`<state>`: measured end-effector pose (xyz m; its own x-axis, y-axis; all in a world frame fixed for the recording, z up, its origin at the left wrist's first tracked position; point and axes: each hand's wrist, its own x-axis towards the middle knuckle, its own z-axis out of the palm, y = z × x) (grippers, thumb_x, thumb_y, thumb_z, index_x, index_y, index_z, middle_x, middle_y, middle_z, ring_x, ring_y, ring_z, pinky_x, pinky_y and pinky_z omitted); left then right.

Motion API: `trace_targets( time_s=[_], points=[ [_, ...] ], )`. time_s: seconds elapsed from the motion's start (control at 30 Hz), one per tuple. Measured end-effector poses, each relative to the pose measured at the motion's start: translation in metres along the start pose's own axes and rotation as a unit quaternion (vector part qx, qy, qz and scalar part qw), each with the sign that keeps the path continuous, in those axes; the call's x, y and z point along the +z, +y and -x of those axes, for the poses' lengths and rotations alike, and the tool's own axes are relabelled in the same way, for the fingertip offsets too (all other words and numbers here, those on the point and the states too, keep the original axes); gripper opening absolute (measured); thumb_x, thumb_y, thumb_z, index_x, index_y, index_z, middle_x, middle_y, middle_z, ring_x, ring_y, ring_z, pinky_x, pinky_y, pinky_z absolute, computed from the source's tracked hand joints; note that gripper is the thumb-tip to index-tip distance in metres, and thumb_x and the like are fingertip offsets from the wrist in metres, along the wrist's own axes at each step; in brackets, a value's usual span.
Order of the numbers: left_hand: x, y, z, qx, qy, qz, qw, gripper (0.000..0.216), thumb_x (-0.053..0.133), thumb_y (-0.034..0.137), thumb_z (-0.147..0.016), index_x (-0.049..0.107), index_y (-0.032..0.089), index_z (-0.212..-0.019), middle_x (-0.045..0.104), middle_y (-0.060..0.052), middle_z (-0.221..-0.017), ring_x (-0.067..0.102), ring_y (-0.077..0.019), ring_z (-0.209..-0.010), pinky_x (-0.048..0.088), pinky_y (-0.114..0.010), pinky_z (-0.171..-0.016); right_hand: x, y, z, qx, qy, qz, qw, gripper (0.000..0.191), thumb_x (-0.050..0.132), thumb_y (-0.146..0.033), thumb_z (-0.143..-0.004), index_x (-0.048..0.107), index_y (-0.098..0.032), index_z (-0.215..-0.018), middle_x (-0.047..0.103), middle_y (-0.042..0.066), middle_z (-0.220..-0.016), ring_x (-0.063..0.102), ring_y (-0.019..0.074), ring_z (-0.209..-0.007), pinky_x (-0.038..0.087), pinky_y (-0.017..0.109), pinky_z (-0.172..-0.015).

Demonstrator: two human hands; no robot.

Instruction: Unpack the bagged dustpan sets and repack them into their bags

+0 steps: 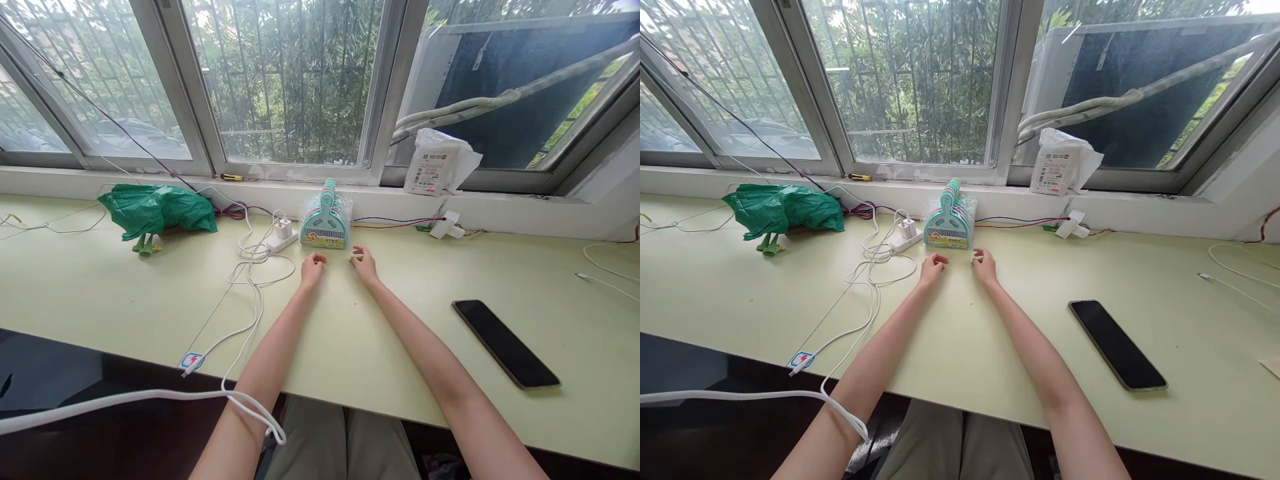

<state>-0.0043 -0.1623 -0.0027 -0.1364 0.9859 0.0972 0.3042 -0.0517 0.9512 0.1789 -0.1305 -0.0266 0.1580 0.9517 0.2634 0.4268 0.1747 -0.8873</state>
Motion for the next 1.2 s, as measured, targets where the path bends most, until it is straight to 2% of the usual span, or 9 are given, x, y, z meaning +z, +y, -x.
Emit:
trace_targets(
  time_s=[0.07, 0.17, 0.3, 0.4, 0.47, 0.63, 0.97, 1.2],
  points=[
    [0.002, 0.000, 0.002, 0.012, -0.020, 0.005, 1.000, 0.025, 0.047, 0.002, -0.066, 0.063, 0.017, -0.079, 0.071, -0.006, -0.091, 0.062, -0.0164, -0.083, 0.049, -0.033, -0.085, -0.006, -0.002, 0.010, -0.012, -0.035, 0.005, 0.999, 0.033, 0.047, -0.015, -0.079, 0.063, -0.016, -0.107, 0.067, 0.008, -0.103, 0.066, 0.0138, -0.074, 0.054, 0.032, -0.079],
    [0.007, 0.001, 0.004, 0.024, -0.057, 0.024, 0.998, 0.022, 0.052, 0.001, -0.064, 0.063, 0.016, -0.077, 0.071, -0.007, -0.091, 0.063, -0.0157, -0.081, 0.052, -0.033, -0.083, -0.010, -0.009, 0.026, -0.042, -0.081, 0.017, 0.996, 0.021, 0.051, -0.013, -0.077, 0.068, -0.020, -0.086, 0.070, 0.002, -0.086, 0.065, 0.0146, -0.077, 0.051, 0.032, -0.083],
    [0.012, 0.000, 0.007, 0.016, -0.133, 0.075, 0.988, 0.017, 0.062, 0.008, -0.067, 0.062, 0.014, -0.083, 0.071, -0.009, -0.092, 0.066, -0.0144, -0.076, 0.055, -0.031, -0.073, -0.017, -0.018, 0.049, -0.090, -0.126, 0.048, 0.987, 0.023, 0.049, -0.011, -0.079, 0.070, -0.021, -0.085, 0.072, 0.002, -0.088, 0.064, 0.0146, -0.080, 0.049, 0.031, -0.083],
    [0.014, 0.000, 0.011, 0.033, -0.198, 0.101, 0.975, 0.023, 0.067, 0.012, -0.067, 0.063, 0.013, -0.089, 0.071, -0.009, -0.092, 0.067, -0.0155, -0.078, 0.056, -0.033, -0.076, -0.023, -0.021, 0.063, -0.115, -0.146, 0.060, 0.981, 0.024, 0.048, -0.012, -0.081, 0.070, -0.022, -0.085, 0.072, 0.002, -0.092, 0.064, 0.0150, -0.083, 0.048, 0.030, -0.082],
    [0.016, 0.001, 0.014, 0.056, -0.216, 0.084, 0.971, 0.022, 0.066, 0.011, -0.067, 0.064, 0.013, -0.089, 0.071, -0.008, -0.090, 0.067, -0.0161, -0.080, 0.055, -0.033, -0.078, -0.025, -0.020, 0.067, -0.123, -0.147, 0.064, 0.979, 0.024, 0.048, -0.011, -0.081, 0.069, -0.022, -0.081, 0.071, 0.002, -0.093, 0.063, 0.0154, -0.085, 0.048, 0.030, -0.082],
    [0.020, 0.005, 0.024, 0.077, -0.194, 0.032, 0.977, 0.017, 0.060, 0.008, -0.069, 0.066, 0.014, -0.085, 0.071, -0.005, -0.085, 0.066, -0.0142, -0.078, 0.054, -0.031, -0.079, -0.024, -0.020, 0.067, -0.119, -0.147, 0.062, 0.980, 0.025, 0.047, -0.008, -0.079, 0.068, -0.021, -0.076, 0.070, 0.002, -0.089, 0.062, 0.0150, -0.083, 0.046, 0.029, -0.082],
    [0.023, 0.000, 0.024, 0.085, -0.191, 0.040, 0.977, 0.015, 0.059, 0.010, -0.069, 0.066, 0.015, -0.082, 0.071, -0.004, -0.081, 0.066, -0.0135, -0.079, 0.053, -0.030, -0.083, -0.028, -0.028, 0.070, -0.130, -0.153, 0.074, 0.977, 0.027, 0.047, -0.007, -0.079, 0.070, -0.021, -0.078, 0.069, 0.003, -0.090, 0.062, 0.0153, -0.084, 0.046, 0.029, -0.082],
    [0.023, 0.005, 0.029, 0.086, -0.181, 0.021, 0.980, 0.015, 0.057, 0.007, -0.070, 0.065, 0.015, -0.080, 0.070, -0.003, -0.080, 0.065, -0.0133, -0.077, 0.053, -0.030, -0.082, -0.028, -0.027, 0.070, -0.126, -0.154, 0.082, 0.977, 0.027, 0.047, -0.007, -0.080, 0.070, -0.021, -0.079, 0.069, 0.003, -0.090, 0.061, 0.0156, -0.082, 0.046, 0.030, -0.081]
  ],
)
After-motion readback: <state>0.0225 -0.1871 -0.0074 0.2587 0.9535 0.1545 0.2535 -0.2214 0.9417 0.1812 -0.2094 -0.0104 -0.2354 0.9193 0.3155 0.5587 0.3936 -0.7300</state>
